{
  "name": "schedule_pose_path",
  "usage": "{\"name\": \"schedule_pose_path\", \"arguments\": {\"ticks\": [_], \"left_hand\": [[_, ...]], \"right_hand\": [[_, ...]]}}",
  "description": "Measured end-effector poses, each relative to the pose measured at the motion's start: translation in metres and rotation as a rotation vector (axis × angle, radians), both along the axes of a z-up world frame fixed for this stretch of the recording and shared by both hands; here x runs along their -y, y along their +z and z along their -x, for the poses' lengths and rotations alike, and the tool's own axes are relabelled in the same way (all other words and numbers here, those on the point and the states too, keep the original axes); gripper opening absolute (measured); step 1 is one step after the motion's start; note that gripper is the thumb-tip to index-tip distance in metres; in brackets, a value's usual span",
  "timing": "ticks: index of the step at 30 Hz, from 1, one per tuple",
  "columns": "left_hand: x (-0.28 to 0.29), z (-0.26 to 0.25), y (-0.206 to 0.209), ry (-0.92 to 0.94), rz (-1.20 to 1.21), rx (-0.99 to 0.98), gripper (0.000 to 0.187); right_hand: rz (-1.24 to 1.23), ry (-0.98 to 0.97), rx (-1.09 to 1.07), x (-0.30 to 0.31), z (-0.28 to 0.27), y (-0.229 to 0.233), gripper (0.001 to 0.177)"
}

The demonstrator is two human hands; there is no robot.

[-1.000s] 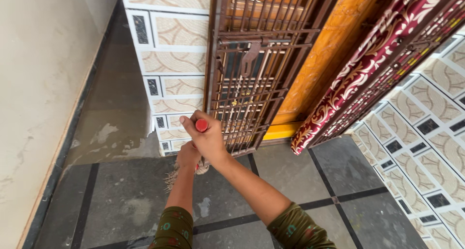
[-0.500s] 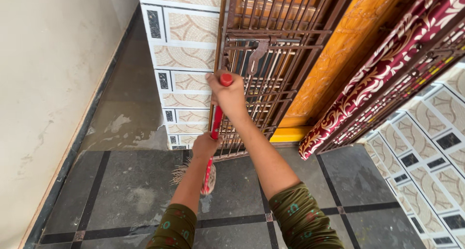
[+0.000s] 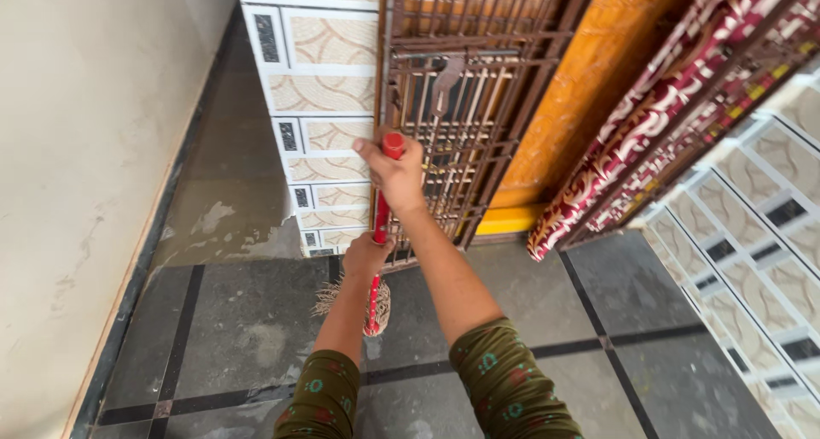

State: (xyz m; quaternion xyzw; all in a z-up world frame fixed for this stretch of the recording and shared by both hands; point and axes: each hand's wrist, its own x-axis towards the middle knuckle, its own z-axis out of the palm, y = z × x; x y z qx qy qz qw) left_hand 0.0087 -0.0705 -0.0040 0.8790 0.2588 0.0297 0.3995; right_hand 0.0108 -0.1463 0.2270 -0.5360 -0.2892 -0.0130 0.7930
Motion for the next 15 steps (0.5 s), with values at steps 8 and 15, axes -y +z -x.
{"name": "schedule_pose_path", "arguments": {"ticks": [8,15], "left_hand": [[0.002,0.023,0.006,-0.056,0.018,0.024,0.042],[0.001,0.041,0.006,-0.092,0.035,0.04,0.041]], "right_hand": [[0.014,-0.022,0.016,0.005,0.028,-0.002,0.032],[0.036,-0.046,0.023,0.004,0.054,-0.007,0.029]]}}
